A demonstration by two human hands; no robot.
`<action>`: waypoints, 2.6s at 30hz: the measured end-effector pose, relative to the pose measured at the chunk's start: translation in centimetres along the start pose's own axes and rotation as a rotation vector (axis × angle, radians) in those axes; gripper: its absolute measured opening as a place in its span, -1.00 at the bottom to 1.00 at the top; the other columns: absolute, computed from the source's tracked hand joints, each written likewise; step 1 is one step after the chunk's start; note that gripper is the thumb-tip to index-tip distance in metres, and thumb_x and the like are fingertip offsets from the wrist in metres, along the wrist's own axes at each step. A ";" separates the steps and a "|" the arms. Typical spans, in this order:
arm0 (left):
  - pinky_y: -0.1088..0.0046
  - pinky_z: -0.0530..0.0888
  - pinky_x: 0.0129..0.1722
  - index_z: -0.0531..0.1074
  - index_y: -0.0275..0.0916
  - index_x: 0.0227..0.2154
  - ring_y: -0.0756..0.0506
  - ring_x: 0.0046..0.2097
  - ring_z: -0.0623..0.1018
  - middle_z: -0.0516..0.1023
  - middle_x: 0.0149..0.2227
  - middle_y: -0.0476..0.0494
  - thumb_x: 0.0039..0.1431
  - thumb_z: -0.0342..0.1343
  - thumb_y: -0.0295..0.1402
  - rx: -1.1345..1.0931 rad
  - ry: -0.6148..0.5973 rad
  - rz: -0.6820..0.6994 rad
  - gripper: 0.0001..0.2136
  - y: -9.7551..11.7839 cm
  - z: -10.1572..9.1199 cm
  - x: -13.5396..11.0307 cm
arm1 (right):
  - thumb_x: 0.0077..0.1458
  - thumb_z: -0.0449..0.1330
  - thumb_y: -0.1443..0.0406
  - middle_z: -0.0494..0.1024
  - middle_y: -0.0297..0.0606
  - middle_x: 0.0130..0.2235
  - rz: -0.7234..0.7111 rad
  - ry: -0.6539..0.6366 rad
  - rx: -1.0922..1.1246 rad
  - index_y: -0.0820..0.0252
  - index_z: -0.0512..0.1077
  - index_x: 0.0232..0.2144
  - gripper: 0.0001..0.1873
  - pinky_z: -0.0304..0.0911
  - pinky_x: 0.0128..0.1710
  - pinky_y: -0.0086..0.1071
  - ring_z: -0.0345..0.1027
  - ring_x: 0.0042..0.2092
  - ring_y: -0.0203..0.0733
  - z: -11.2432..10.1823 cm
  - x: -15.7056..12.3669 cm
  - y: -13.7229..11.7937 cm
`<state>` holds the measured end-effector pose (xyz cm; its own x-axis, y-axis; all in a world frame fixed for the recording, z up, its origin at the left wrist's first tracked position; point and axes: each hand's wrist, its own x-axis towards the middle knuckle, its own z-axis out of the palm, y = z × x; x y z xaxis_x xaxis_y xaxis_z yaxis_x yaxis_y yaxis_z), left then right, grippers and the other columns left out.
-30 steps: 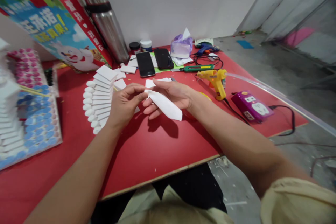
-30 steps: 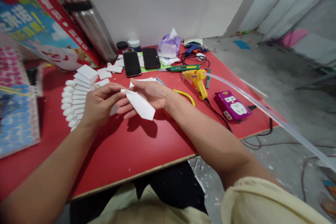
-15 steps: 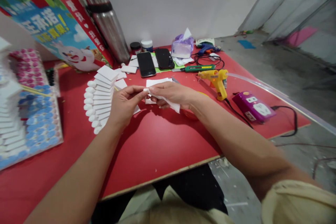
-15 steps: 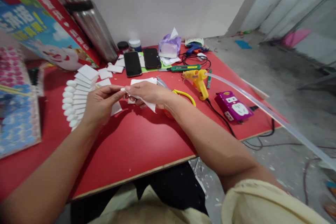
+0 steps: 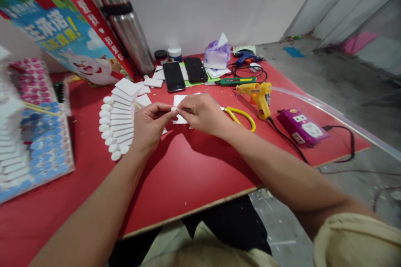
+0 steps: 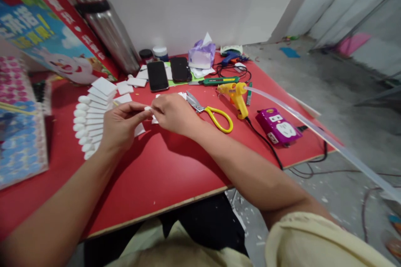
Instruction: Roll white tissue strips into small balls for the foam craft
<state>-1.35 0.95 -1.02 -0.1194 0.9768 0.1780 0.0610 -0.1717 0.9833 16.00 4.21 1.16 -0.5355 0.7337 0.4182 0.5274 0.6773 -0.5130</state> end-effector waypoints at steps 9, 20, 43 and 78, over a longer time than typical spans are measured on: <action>0.42 0.57 -0.36 0.57 -0.25 -0.43 -0.05 -0.42 0.60 0.60 -0.47 -0.04 -0.16 0.45 -0.43 -0.015 -0.072 -0.019 -0.80 0.1 -0.4 0.3 | 0.31 0.09 0.32 0.58 -0.21 -0.34 -0.124 -0.169 0.125 0.19 0.57 -0.40 -0.70 0.15 -0.24 -0.34 0.37 -0.29 -0.18 -1.5 0.2 0.8; 0.40 0.50 -0.33 0.68 -0.13 -0.43 -0.05 -0.37 0.55 0.59 -0.43 -0.03 0.05 0.39 -0.36 0.139 0.009 0.185 -0.99 0.4 -0.1 -0.7 | 0.27 0.14 0.36 0.57 -0.18 -0.39 -0.026 -0.060 0.087 0.20 0.53 -0.48 -0.72 0.15 -0.24 -0.32 0.36 -0.30 -0.16 -0.9 0.2 -0.1; 0.39 0.52 -0.14 0.66 -0.13 -0.27 -0.09 -0.24 0.59 0.66 -0.28 -0.08 0.20 0.28 -0.28 0.211 -0.166 0.200 -0.90 0.4 -1.2 0.4 | 0.48 -0.16 0.18 0.62 -0.13 -0.35 0.768 -0.655 1.596 0.31 0.42 -0.19 -0.57 0.55 -0.20 -0.09 0.55 -0.33 -0.13 -1.6 0.7 1.5; 0.48 0.54 -0.27 0.61 -0.24 -0.48 -0.02 -0.30 0.57 0.60 -0.38 -0.06 -0.20 0.52 -0.43 -0.073 -0.134 0.142 -0.79 -0.2 -1.2 0.8 | 0.19 0.25 0.31 0.56 -0.31 -0.45 -0.065 -0.071 0.414 0.28 0.53 -0.42 -0.83 0.11 -0.38 -0.44 0.34 -0.41 -0.32 -1.0 0.1 0.8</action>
<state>-2.63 1.62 -0.99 0.0183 0.9495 0.3132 -0.0043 -0.3132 0.9497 17.02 4.88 1.48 -0.6104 0.6749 0.4146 0.1893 0.6326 -0.7510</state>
